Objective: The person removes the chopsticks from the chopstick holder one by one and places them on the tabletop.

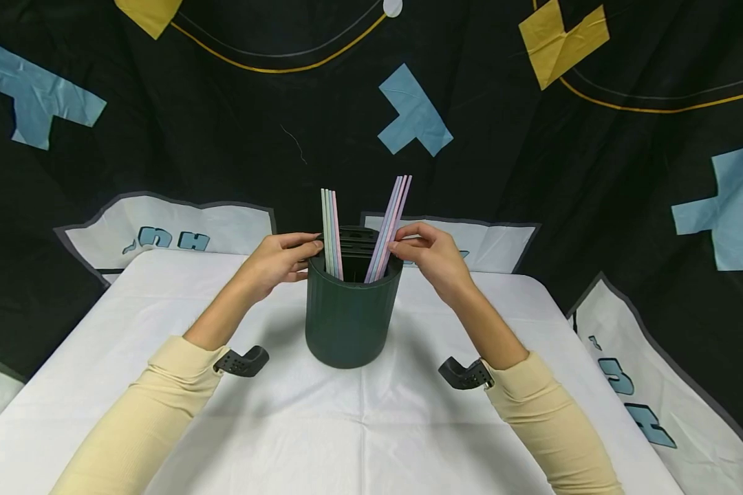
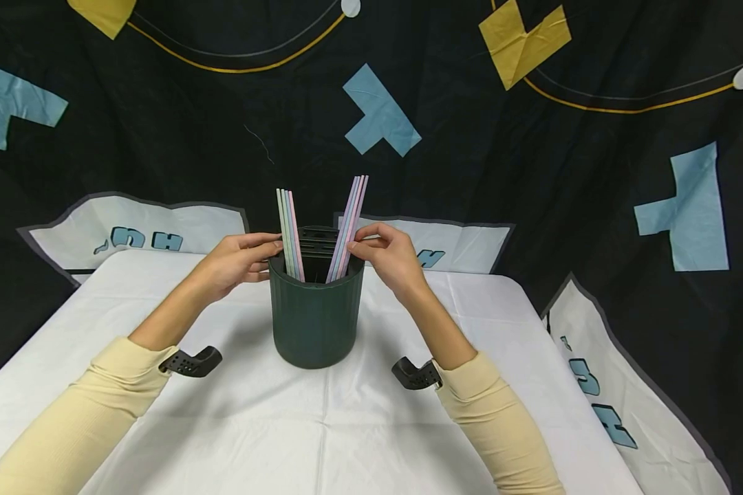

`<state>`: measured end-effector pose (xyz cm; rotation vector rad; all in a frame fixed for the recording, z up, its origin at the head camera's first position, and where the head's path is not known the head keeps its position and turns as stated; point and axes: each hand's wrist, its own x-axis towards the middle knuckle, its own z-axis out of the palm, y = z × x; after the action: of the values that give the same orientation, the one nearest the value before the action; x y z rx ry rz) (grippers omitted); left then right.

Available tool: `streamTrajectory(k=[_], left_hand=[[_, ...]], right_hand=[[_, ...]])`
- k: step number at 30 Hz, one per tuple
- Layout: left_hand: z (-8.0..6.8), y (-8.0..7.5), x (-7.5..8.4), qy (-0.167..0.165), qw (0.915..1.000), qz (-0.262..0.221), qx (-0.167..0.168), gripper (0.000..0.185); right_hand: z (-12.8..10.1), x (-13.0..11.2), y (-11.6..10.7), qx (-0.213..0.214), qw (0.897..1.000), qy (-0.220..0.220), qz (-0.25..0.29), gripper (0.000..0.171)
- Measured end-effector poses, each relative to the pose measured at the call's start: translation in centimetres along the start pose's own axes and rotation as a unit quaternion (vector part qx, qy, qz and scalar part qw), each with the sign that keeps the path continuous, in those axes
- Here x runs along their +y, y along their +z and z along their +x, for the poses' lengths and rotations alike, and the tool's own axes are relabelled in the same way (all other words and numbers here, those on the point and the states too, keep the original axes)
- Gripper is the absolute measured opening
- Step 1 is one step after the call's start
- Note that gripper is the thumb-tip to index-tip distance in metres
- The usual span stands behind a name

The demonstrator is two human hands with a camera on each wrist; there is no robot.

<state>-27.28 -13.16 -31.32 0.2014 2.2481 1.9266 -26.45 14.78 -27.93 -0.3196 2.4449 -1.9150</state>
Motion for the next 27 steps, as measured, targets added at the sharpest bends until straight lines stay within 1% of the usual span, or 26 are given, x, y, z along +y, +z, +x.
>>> streamTrajectory(k=[5, 10, 13, 21, 27], left_hand=[[0.1, 0.1, -0.2, 0.002, 1.0, -0.006, 0.001, 0.049], [0.2, 0.2, -0.3, 0.001, 1.0, -0.008, 0.002, 0.049], [0.1, 0.1, -0.2, 0.001, 1.0, -0.006, 0.003, 0.049], [0.0, 0.1, -0.2, 0.004, 1.0, -0.008, 0.001, 0.05], [0.0, 0.0, -0.2, 0.007, 1.0, -0.004, 0.002, 0.05]], right_hand=[[0.1, 0.1, 0.2, 0.012, 1.0, 0.006, -0.003, 0.02], [0.1, -0.2, 0.1, 0.026, 1.0, 0.013, -0.005, 0.023], [0.2, -0.5, -0.1, 0.033, 0.999, 0.01, -0.009, 0.025], [0.1, -2.1, -0.7, 0.043, 0.999, -0.016, 0.012, 0.025], [0.3, -3.2, -1.2, 0.051, 0.996, -0.04, 0.058, 0.02]])
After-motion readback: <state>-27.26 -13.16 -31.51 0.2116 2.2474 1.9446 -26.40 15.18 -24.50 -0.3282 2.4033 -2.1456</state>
